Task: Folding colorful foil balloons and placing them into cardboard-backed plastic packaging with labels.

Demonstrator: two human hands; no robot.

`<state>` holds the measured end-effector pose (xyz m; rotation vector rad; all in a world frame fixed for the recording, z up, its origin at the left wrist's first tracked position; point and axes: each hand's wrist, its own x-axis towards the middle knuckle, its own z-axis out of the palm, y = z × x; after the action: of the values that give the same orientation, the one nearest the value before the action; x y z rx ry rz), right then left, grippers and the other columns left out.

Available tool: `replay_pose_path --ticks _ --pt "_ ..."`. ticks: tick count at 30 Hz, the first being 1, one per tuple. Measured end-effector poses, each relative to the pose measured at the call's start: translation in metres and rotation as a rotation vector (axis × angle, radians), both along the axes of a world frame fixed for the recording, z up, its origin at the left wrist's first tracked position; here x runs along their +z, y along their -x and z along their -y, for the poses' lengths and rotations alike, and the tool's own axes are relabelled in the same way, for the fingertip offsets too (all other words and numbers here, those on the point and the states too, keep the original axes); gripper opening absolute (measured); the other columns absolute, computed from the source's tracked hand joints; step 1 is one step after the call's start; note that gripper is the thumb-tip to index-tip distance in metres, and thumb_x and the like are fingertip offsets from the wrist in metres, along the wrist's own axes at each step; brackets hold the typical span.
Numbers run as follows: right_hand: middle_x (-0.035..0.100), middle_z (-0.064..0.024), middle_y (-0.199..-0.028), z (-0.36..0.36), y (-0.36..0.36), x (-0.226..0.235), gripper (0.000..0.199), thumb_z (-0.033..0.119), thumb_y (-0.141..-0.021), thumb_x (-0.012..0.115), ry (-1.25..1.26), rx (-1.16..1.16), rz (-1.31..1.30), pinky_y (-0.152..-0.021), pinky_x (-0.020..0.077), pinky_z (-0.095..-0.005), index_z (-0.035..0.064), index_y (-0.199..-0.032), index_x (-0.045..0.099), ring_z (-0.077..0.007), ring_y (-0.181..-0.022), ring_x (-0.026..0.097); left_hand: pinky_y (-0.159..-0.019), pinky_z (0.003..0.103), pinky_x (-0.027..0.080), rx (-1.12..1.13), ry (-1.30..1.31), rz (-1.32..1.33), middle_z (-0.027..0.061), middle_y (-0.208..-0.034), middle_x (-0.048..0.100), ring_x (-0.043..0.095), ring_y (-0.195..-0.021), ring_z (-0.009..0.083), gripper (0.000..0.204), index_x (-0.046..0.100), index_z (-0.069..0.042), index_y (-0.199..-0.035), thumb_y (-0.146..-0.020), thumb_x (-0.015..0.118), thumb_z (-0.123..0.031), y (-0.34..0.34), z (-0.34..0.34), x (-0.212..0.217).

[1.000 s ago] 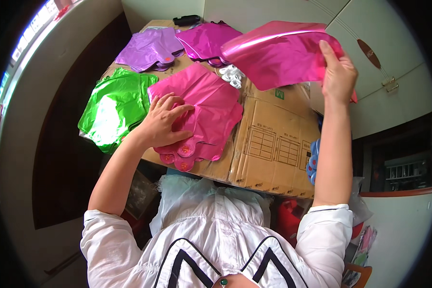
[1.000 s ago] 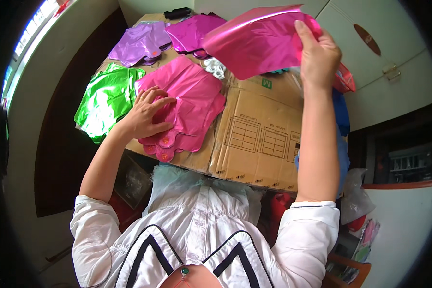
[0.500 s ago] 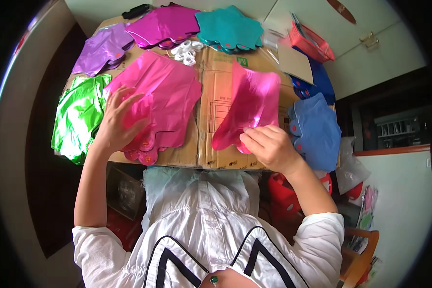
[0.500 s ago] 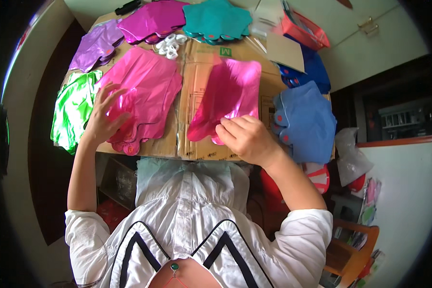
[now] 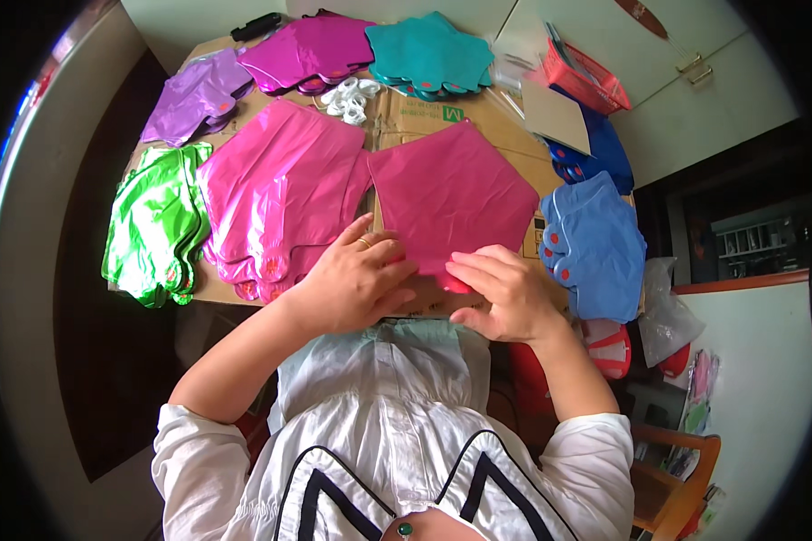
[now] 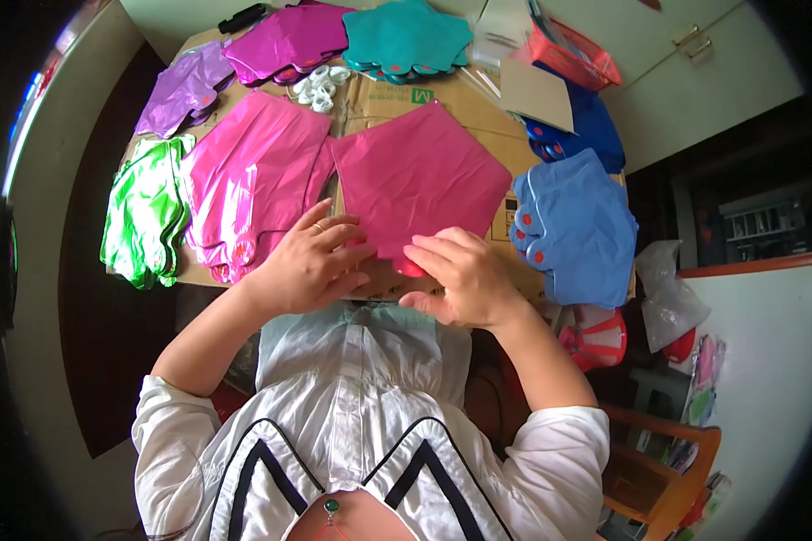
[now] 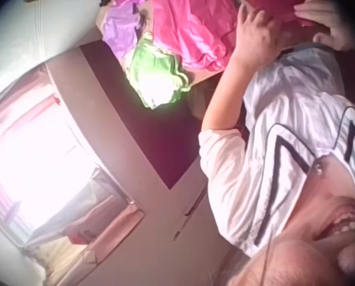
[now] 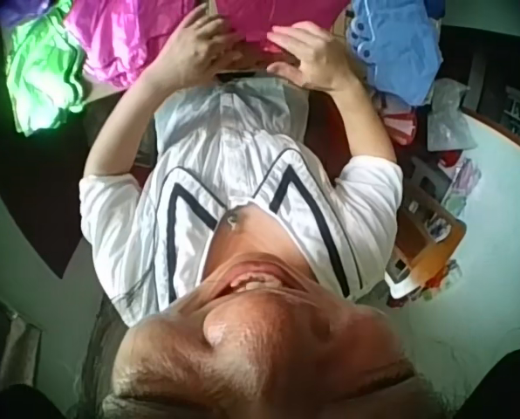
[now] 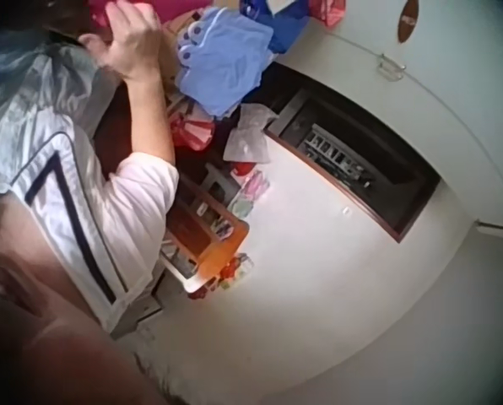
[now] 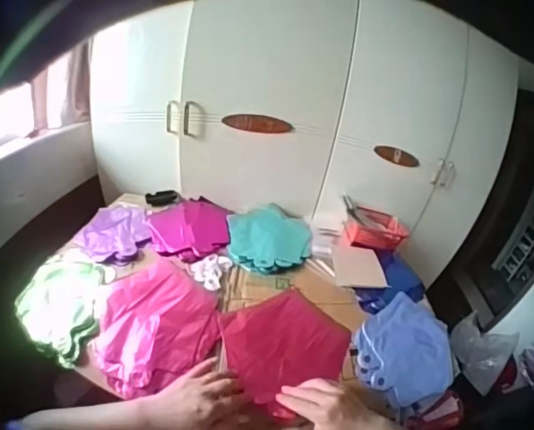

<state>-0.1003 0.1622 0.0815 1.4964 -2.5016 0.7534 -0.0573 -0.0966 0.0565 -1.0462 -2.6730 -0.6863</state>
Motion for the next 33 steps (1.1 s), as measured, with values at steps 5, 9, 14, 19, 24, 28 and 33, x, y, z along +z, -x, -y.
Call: replay_pose_path --ticks 5,9,14,19,24,28,33 --pt "0.068 -0.0132 -0.098 -0.001 0.012 -0.019 0.023 0.019 -0.080 0.073 0.127 -0.251 -0.006 -0.079 0.0518 -0.0376 0.0022 -0.096 0.070 -0.0304 -0.089 0.063 -0.107 0.053 0.032 0.009 0.011 -0.025 0.0102 -0.110 0.058 0.054 -0.114 0.0276 0.030 0.067 -0.007 -0.104 -0.083 0.066 -0.029 0.004 -0.001 -0.007" --pt "0.062 -0.0113 -0.108 0.007 0.013 -0.020 0.026 0.014 -0.076 0.074 -0.019 -0.287 -0.078 -0.087 0.0478 -0.0390 0.0041 -0.099 0.068 -0.0302 -0.100 0.057 -0.107 0.054 0.032 0.045 -0.085 -0.040 0.0099 -0.107 0.058 0.055 -0.112 0.0272 0.028 0.066 -0.007 -0.105 -0.083 0.066 -0.026 -0.002 0.001 -0.014" --pt "0.062 -0.0122 -0.110 0.006 0.017 -0.023 0.031 0.012 -0.075 0.074 -0.081 -0.281 -0.057 -0.089 0.0463 -0.0420 0.0046 -0.104 0.067 -0.0324 -0.101 0.057 -0.095 0.046 0.044 0.149 -0.398 -0.178 0.0091 -0.106 0.061 0.060 -0.100 0.0269 0.026 0.065 -0.007 -0.102 -0.077 0.071 -0.009 -0.034 0.045 0.004" --pt "0.061 -0.0141 -0.115 0.011 0.014 -0.020 0.035 0.009 -0.076 0.073 -0.124 -0.241 -0.063 -0.091 0.0454 -0.0427 0.0031 -0.109 0.065 -0.0338 -0.104 0.056 -0.076 0.038 0.053 0.835 -0.357 -0.103 0.0107 -0.104 0.064 0.065 -0.093 0.0284 0.022 0.069 -0.006 -0.098 -0.076 0.070 0.000 -0.109 0.157 0.007" --pt "0.061 -0.0140 -0.117 0.018 0.018 -0.006 0.035 0.008 -0.077 0.072 -0.130 -0.271 -0.103 -0.091 0.0448 -0.0411 0.0022 -0.110 0.065 -0.0329 -0.105 0.056 -0.084 0.038 0.051 0.907 0.060 -0.175 0.0115 -0.110 0.062 0.062 -0.101 0.0296 0.028 0.066 -0.008 -0.110 -0.081 0.069 -0.009 -0.138 0.211 0.005" --pt "0.064 -0.0128 -0.110 0.057 0.024 0.027 0.031 0.004 -0.075 0.072 -0.025 -0.162 -0.178 -0.088 0.0449 -0.0386 0.0018 -0.106 0.067 -0.0311 -0.098 0.059 -0.087 0.038 0.051 0.795 0.179 -0.194 0.0107 -0.112 0.061 0.060 -0.105 0.0285 0.029 0.063 -0.005 -0.113 -0.084 0.062 -0.003 -0.133 0.224 -0.010" --pt "0.066 -0.0106 -0.102 0.147 0.030 0.049 0.028 0.006 -0.072 0.073 0.051 0.169 -0.231 -0.082 0.0444 -0.0388 0.0034 -0.099 0.068 -0.0289 -0.091 0.061 -0.082 0.035 0.053 0.729 0.079 -0.265 0.0097 -0.108 0.064 0.064 -0.099 0.0265 0.028 0.066 -0.006 -0.109 -0.081 0.064 0.000 -0.127 0.230 -0.021"
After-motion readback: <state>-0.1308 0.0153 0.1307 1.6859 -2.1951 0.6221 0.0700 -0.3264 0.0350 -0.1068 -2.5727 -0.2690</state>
